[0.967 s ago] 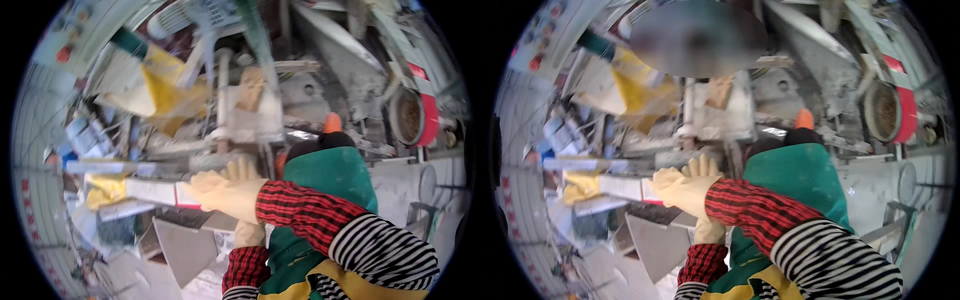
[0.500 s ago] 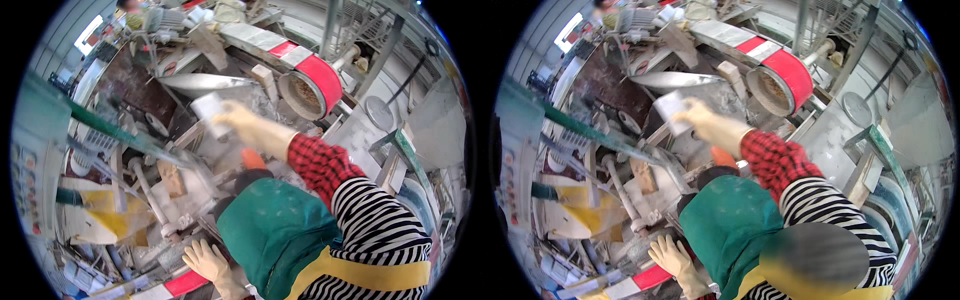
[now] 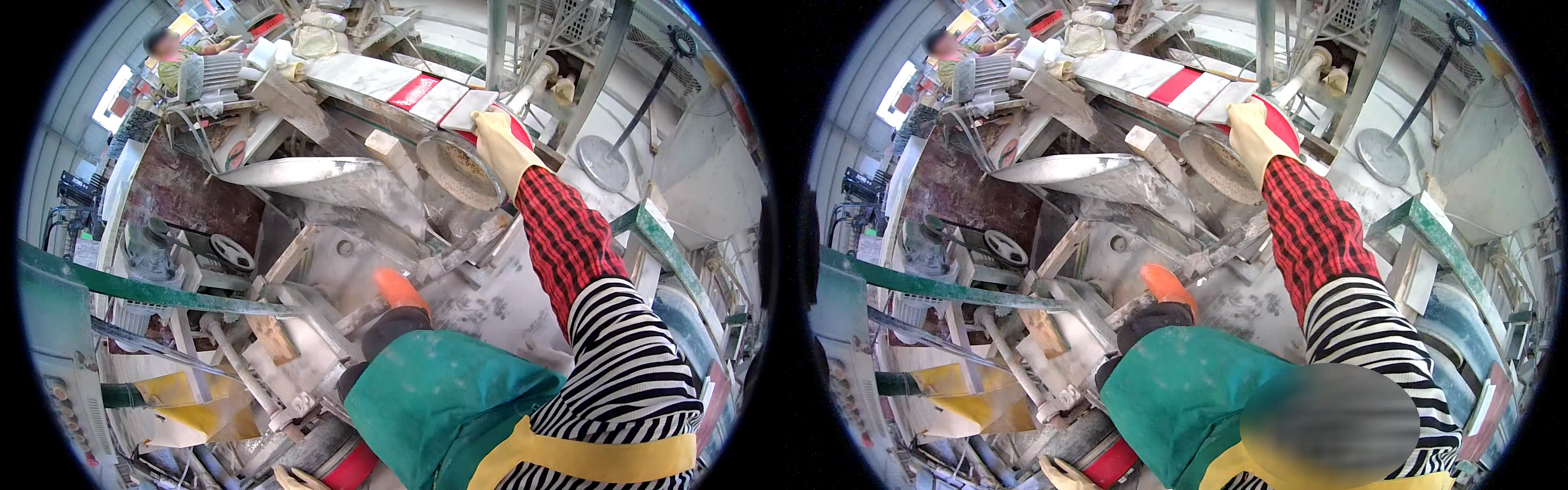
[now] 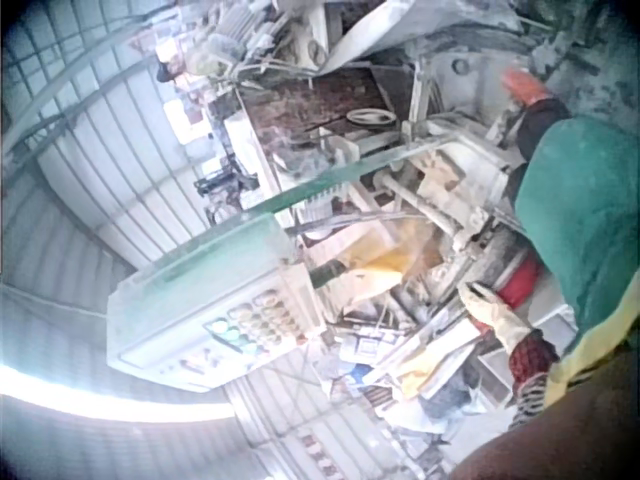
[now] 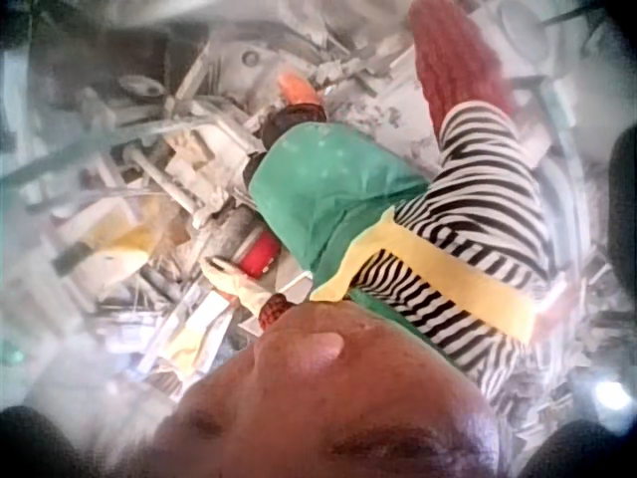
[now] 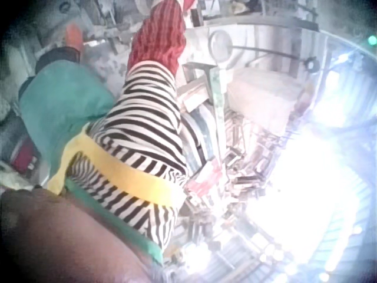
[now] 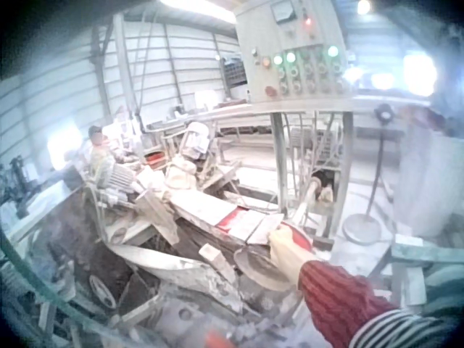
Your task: The person operates a grinding or processing machine in a workshop, repeatedly feeding a small block into the machine's mechanism. The person uses gloved hands to guide the block and adjust its position while the machine runs.
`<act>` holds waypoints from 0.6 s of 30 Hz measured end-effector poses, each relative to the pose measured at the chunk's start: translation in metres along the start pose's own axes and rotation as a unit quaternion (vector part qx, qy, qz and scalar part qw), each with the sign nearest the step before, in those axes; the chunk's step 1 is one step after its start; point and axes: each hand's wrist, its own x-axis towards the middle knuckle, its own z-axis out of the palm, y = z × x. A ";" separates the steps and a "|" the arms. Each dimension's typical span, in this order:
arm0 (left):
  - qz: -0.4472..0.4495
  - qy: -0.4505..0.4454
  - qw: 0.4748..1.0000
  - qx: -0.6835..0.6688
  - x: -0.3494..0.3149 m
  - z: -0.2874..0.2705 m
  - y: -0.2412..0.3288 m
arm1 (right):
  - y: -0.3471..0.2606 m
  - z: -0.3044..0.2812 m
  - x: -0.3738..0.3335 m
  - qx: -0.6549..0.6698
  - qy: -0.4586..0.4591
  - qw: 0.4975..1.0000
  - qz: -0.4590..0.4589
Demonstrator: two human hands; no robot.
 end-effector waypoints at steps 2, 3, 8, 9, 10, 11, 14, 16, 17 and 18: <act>-0.010 -0.014 1.000 0.008 0.001 -0.004 0.007 | 0.002 -0.015 0.000 -0.396 -0.061 0.871 -0.285; -0.016 -0.018 1.000 0.014 0.001 -0.006 0.013 | 0.000 -0.022 0.004 -0.471 -0.092 0.797 -0.368; -0.021 -0.038 0.999 0.024 0.008 -0.006 0.031 | -0.008 -0.052 0.030 -0.413 -0.144 0.793 -0.424; -0.012 -0.035 0.999 0.024 0.009 -0.004 0.033 | 0.001 -0.046 0.038 -0.303 -0.065 0.896 -0.319; -0.005 -0.031 0.999 0.025 0.010 -0.003 0.035 | 0.006 -0.042 0.043 -0.179 0.016 0.962 -0.204; -0.024 -0.030 0.998 0.059 -0.004 -0.017 0.027 | -0.016 -0.013 -0.019 -0.128 -0.070 0.987 -0.068; -0.003 -0.029 0.998 0.059 0.004 -0.012 0.038 | -0.019 -0.030 -0.004 0.219 -0.142 0.962 0.081; -0.001 -0.030 0.998 0.059 0.005 -0.017 0.043 | -0.008 -0.026 -0.002 0.190 -0.230 0.954 0.022; -0.001 -0.031 0.998 0.062 0.006 -0.017 0.046 | -0.003 -0.024 0.006 0.178 -0.284 0.942 0.003; -0.001 -0.032 0.997 0.065 0.006 -0.017 0.048 | 0.003 -0.020 0.014 0.165 -0.338 0.926 -0.016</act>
